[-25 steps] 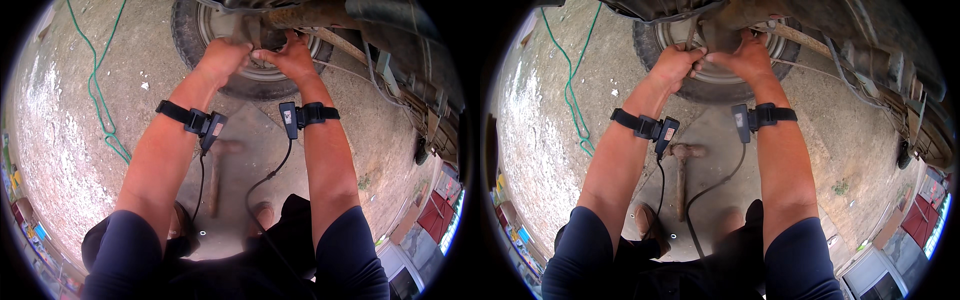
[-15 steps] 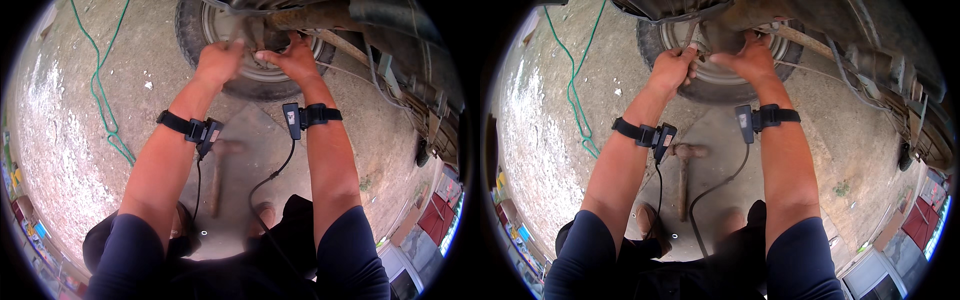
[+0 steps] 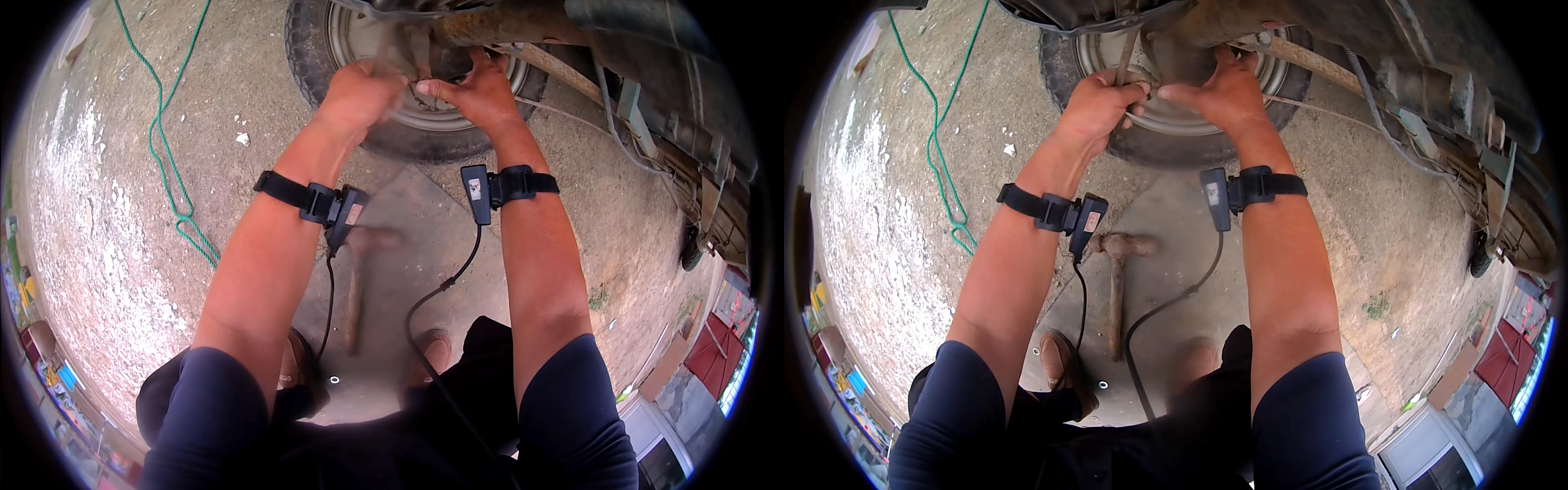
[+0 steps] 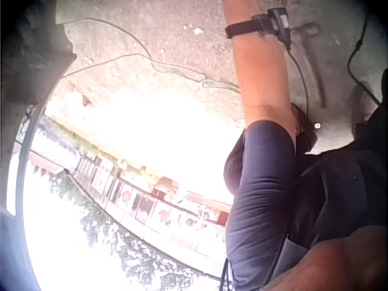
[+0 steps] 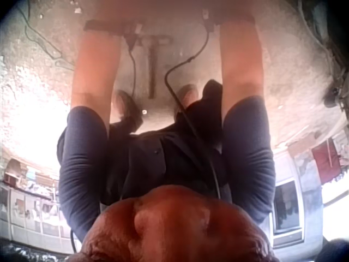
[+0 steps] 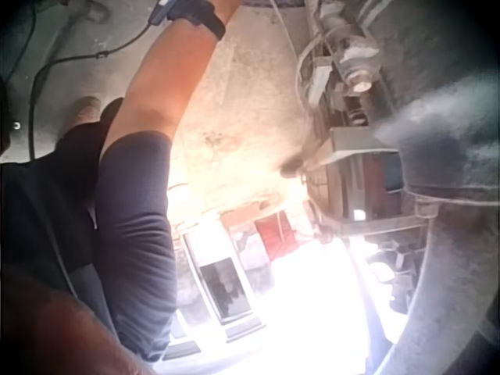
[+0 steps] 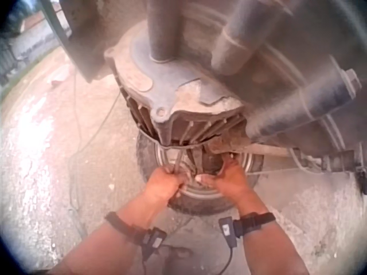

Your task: The person uses a wrench and a long metal bar to loosen a central bolt on a vehicle axle assembly, using the bar for leverage while holding the wrench in place.

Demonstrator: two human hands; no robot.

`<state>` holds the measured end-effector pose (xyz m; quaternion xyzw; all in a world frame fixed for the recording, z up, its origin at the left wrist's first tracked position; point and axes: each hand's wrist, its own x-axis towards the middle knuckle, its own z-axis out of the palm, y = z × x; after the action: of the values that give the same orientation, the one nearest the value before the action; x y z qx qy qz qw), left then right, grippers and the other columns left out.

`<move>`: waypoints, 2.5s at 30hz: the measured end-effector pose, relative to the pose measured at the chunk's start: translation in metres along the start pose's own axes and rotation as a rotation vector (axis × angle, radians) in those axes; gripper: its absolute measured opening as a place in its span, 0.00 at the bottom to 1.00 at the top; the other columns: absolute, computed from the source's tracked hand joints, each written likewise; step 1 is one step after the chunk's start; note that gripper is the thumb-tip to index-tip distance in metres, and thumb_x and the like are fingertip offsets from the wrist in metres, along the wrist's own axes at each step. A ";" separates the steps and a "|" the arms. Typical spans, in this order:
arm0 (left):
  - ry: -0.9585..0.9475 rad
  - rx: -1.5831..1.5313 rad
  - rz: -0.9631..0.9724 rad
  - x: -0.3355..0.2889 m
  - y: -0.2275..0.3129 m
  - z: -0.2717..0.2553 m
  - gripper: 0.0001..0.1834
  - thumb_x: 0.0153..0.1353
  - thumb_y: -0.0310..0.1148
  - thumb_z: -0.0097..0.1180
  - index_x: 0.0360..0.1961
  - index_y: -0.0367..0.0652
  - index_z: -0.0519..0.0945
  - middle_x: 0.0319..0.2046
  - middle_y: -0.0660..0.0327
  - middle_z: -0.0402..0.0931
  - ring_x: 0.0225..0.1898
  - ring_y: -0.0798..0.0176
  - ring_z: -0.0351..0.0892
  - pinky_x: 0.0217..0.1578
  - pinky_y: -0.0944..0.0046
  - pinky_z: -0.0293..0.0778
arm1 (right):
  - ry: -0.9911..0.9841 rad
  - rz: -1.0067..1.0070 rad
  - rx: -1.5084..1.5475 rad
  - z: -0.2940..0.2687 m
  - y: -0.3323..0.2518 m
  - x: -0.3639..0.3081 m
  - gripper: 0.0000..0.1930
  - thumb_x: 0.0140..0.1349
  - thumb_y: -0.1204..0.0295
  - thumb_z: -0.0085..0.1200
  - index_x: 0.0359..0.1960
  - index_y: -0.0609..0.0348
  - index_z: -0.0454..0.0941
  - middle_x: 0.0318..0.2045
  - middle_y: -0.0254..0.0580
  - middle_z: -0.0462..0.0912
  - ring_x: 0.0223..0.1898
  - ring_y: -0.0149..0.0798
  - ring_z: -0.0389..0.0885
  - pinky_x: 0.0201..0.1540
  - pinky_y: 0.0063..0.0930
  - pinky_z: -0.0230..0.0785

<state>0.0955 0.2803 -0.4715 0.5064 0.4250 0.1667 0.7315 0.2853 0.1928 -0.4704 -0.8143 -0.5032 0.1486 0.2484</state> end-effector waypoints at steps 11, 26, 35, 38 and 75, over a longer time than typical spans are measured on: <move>-0.003 -0.058 0.015 0.001 0.002 0.000 0.14 0.65 0.42 0.61 0.37 0.41 0.81 0.31 0.66 0.79 0.24 0.73 0.73 0.22 0.71 0.66 | 0.013 -0.003 0.007 0.000 -0.001 0.000 0.60 0.34 0.38 0.76 0.66 0.65 0.66 0.59 0.70 0.71 0.68 0.62 0.59 0.68 0.44 0.61; 0.124 0.141 -0.169 -0.003 0.014 0.010 0.11 0.63 0.37 0.64 0.38 0.40 0.82 0.30 0.68 0.79 0.27 0.74 0.76 0.22 0.72 0.65 | -0.039 0.039 -0.025 -0.006 -0.004 0.000 0.61 0.34 0.44 0.76 0.68 0.66 0.61 0.63 0.69 0.64 0.65 0.60 0.67 0.65 0.39 0.68; 0.113 0.117 -0.175 -0.004 0.014 0.007 0.11 0.63 0.38 0.62 0.40 0.41 0.82 0.30 0.68 0.79 0.26 0.74 0.74 0.21 0.71 0.64 | -0.044 0.074 -0.022 -0.007 -0.007 0.000 0.60 0.33 0.45 0.76 0.68 0.64 0.62 0.63 0.69 0.64 0.65 0.60 0.67 0.64 0.39 0.69; 0.046 0.030 -0.046 0.000 0.004 0.003 0.12 0.64 0.39 0.62 0.40 0.41 0.82 0.31 0.68 0.79 0.25 0.74 0.73 0.20 0.71 0.63 | -0.039 0.065 0.010 -0.007 -0.010 -0.002 0.60 0.33 0.43 0.76 0.67 0.64 0.64 0.62 0.70 0.65 0.65 0.60 0.65 0.65 0.40 0.67; 0.050 0.017 -0.096 -0.002 0.006 0.007 0.18 0.64 0.44 0.63 0.38 0.37 0.80 0.29 0.65 0.79 0.18 0.75 0.65 0.15 0.72 0.59 | -0.040 0.081 -0.001 -0.007 -0.008 -0.001 0.60 0.33 0.42 0.76 0.67 0.64 0.63 0.61 0.70 0.65 0.64 0.61 0.67 0.64 0.40 0.68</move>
<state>0.1006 0.2771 -0.4645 0.4873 0.4681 0.1405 0.7236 0.2822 0.1933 -0.4605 -0.8309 -0.4748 0.1744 0.2317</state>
